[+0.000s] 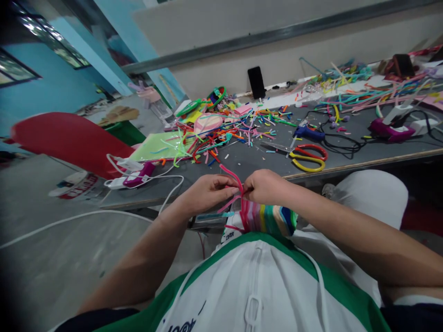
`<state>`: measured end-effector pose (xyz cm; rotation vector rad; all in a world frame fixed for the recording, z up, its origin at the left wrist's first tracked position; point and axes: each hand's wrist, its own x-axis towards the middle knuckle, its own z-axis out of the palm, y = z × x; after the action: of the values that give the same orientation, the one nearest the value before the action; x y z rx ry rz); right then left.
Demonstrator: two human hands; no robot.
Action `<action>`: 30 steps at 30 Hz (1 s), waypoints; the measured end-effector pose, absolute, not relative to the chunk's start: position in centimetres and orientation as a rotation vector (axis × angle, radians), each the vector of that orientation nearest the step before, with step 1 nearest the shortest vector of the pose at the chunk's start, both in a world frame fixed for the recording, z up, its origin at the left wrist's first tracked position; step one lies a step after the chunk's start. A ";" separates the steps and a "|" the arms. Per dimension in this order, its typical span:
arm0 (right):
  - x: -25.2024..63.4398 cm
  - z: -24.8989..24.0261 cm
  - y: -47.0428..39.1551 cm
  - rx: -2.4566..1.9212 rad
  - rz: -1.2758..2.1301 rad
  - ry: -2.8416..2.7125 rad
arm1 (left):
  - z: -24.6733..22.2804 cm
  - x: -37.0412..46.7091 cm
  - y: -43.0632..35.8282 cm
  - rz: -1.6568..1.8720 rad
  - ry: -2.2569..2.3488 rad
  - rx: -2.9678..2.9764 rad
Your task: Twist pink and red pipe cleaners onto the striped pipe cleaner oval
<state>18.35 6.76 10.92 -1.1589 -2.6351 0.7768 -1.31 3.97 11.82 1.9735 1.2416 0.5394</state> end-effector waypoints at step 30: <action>18.0 10.8 7.0 -1.175 0.712 -2.693 | 10.5 -0.2 4.0 0.663 1.220 1.892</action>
<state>18.05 6.96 10.79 -1.1755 -2.6931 0.7117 -0.19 4.02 10.47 1.8919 1.2200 0.6632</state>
